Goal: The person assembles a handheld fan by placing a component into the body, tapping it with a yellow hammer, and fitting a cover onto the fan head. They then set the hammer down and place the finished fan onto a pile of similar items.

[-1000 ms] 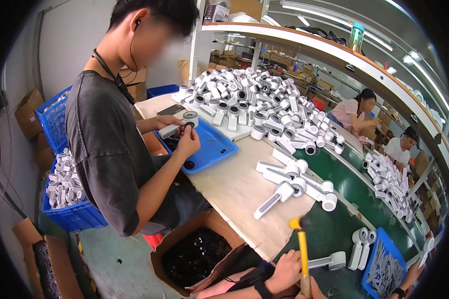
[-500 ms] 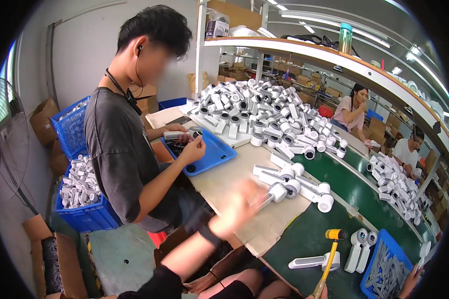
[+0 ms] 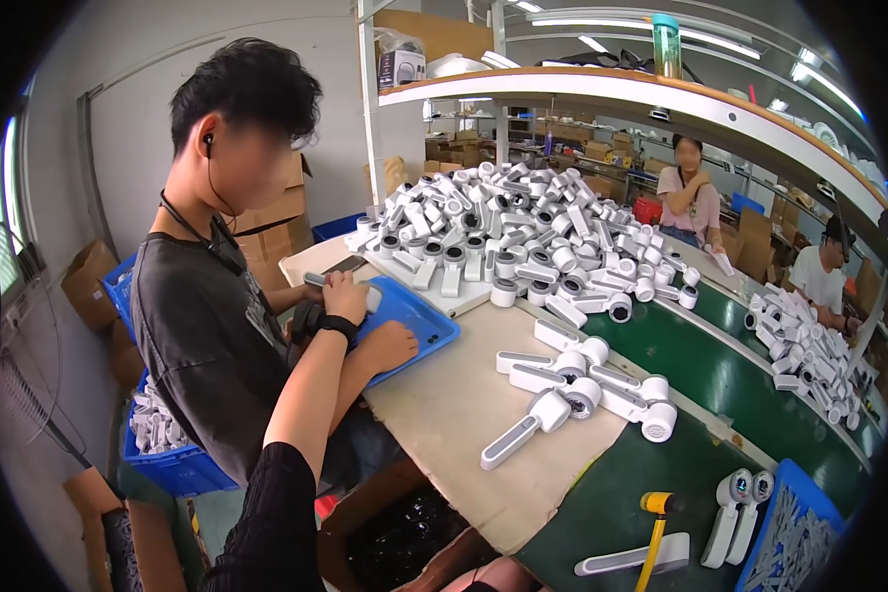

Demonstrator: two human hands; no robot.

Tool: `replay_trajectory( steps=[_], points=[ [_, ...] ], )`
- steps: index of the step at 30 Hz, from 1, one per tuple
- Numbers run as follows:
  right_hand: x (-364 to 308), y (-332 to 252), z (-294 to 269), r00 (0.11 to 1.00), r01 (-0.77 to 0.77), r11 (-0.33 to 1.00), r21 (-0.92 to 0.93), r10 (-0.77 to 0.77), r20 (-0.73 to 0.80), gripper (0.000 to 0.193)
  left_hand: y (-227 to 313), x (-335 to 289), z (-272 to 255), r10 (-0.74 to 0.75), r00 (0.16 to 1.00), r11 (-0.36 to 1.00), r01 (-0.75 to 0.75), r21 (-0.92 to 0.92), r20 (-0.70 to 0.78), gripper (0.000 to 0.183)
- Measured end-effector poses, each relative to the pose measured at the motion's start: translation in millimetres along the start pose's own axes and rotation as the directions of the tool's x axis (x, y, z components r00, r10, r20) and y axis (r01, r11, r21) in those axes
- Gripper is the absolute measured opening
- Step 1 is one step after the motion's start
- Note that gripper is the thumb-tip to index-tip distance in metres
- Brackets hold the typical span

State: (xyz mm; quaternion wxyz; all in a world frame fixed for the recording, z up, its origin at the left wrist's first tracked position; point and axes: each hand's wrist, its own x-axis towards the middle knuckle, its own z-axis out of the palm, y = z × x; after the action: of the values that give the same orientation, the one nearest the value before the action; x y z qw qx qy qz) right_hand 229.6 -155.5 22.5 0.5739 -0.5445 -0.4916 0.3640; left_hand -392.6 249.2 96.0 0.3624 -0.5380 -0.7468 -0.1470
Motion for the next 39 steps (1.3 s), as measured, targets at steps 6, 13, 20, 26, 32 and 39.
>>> replay_trajectory(
  steps=[6,13,20,26,32,39],
  points=[
    [-2.1,1.6,-0.5,0.998,-0.054,0.999,-0.002,0.054,-0.029,0.05,18.9,1.3,-14.5,-0.043,0.998,0.995,0.039,0.089,0.043,0.024],
    [13.1,-16.1,10.8,0.988,-0.13,0.985,0.111,0.138,-0.074,0.054,151.7,-41.3,-219.6,0.27,0.886,0.718,-0.446,-0.535,-0.377,0.023],
    [-10.6,-35.0,-41.5,0.985,-0.154,0.988,0.003,0.154,-0.073,0.056,284.3,-257.0,-329.0,0.441,0.876,0.179,-0.3,-0.937,-0.196,0.037],
    [-39.6,-42.5,-66.4,0.995,0.102,0.933,-0.344,-0.091,0.05,0.054,318.4,-315.4,-297.9,0.448,0.893,0.021,0.027,-0.999,0.033,0.029],
    [-38.3,-52.9,-59.4,0.954,0.298,0.828,-0.475,-0.245,0.171,0.054,323.3,-317.5,-297.0,0.411,0.91,0.024,0.053,-0.998,0.058,0.024],
    [-39.6,-60.3,-57.5,0.968,0.213,0.843,-0.493,-0.112,0.226,0.054,325.4,-314.5,-293.6,0.42,0.901,0.047,0.095,-0.994,0.106,0.024]
  ],
)
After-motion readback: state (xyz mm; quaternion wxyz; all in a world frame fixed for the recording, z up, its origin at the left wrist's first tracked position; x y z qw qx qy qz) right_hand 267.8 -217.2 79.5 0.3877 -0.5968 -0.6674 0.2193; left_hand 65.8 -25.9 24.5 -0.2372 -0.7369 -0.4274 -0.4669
